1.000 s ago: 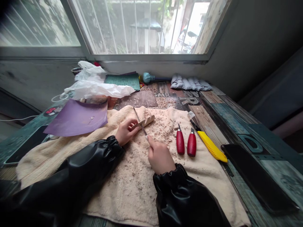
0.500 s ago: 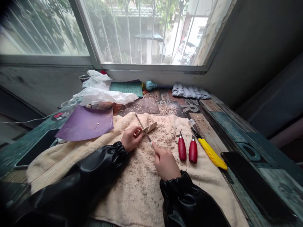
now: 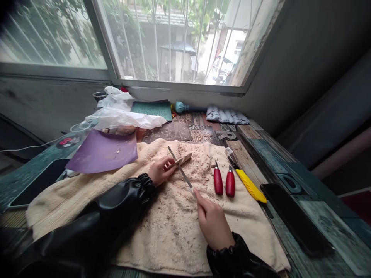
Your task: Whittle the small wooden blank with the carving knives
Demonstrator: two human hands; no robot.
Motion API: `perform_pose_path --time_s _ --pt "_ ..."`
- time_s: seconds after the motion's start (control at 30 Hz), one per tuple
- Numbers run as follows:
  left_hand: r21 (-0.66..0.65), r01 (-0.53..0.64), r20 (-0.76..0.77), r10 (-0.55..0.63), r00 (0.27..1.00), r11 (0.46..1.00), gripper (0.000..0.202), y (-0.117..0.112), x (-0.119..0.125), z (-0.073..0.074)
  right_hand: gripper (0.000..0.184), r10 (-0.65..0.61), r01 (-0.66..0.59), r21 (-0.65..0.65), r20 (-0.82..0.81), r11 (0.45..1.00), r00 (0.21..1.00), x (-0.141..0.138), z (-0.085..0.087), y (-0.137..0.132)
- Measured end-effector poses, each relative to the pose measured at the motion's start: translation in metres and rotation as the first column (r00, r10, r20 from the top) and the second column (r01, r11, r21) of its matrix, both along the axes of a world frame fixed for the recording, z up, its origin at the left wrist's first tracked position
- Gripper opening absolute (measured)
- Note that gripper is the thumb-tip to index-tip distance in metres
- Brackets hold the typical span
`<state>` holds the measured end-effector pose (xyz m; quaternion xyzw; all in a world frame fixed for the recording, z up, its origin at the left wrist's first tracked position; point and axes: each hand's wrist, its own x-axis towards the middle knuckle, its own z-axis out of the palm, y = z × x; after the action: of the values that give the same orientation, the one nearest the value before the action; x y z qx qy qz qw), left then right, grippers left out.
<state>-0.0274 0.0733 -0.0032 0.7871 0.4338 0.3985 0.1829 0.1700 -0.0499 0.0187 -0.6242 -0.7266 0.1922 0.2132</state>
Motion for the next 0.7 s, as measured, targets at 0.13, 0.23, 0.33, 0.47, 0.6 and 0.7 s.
perform_pose_path --time_s 0.13,0.23,0.33,0.47,0.6,0.7 --pt "-0.022 0.014 0.058 -0.013 0.998 1.0 0.014 0.004 -0.002 -0.004 0.042 -0.015 0.015 0.011 -0.003 1.0 1.0 0.001 -0.003 0.007" --pt "-0.033 0.007 0.072 -0.005 0.997 0.999 0.015 0.006 -0.003 -0.006 0.04 -0.017 0.018 0.027 -0.021 0.999 1.0 0.001 -0.003 0.014" --pt "-0.04 -0.01 0.083 0.013 0.996 0.999 0.015 0.007 -0.004 -0.006 0.039 -0.012 0.013 0.029 -0.034 0.999 0.999 0.001 0.002 0.019" --pt "-0.01 -0.005 0.059 0.006 0.998 1.0 0.014 0.005 -0.003 -0.004 0.041 -0.002 0.002 0.005 0.007 1.0 1.0 0.004 0.012 0.021" --pt "0.023 -0.003 0.032 0.002 0.999 1.0 0.013 0.004 -0.002 -0.004 0.042 0.011 -0.01 -0.012 0.054 1.0 0.998 0.008 0.016 0.022" --pt "0.019 0.009 0.037 -0.009 0.999 1.0 0.013 0.004 -0.003 -0.006 0.043 0.015 -0.014 -0.011 0.055 1.0 0.998 0.006 0.011 0.026"
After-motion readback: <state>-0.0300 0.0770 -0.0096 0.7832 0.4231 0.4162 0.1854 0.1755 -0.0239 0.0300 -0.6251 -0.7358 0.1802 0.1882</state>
